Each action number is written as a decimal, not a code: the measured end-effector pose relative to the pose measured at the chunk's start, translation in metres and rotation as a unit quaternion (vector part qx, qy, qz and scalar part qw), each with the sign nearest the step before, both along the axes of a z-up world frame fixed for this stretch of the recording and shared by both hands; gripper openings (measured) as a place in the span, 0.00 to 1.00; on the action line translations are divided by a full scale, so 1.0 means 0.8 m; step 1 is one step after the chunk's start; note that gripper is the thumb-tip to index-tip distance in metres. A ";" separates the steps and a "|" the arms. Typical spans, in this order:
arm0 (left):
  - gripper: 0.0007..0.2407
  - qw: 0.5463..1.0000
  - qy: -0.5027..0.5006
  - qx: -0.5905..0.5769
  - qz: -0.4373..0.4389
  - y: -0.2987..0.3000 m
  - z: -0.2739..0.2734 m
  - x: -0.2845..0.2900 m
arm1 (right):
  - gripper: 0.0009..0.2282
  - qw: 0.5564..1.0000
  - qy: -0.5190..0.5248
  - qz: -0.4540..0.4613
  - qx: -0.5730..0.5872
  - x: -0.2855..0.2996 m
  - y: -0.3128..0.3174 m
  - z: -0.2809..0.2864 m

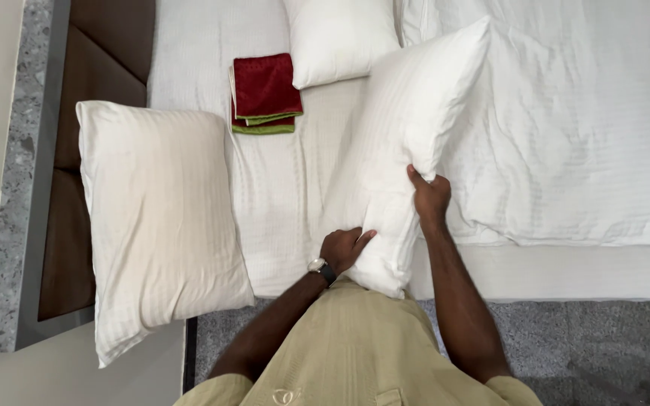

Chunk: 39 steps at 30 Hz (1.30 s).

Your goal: The person inserts a white pillow into a white pillowcase on a bed, repeatedly adjusting and smoothing the fabric to fit the pillow. They then pick up a folded red and green cloth and place it into a separate beige pillowcase.

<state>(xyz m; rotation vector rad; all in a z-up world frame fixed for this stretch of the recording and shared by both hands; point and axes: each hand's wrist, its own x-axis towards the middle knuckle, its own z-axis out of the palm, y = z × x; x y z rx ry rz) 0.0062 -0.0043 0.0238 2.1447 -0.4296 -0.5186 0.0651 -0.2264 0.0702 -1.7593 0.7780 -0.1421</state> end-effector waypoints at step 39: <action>0.36 0.797 0.289 -0.169 0.503 0.143 -0.205 0.049 | 0.38 0.945 0.204 0.212 -0.140 -0.113 -0.019 -0.362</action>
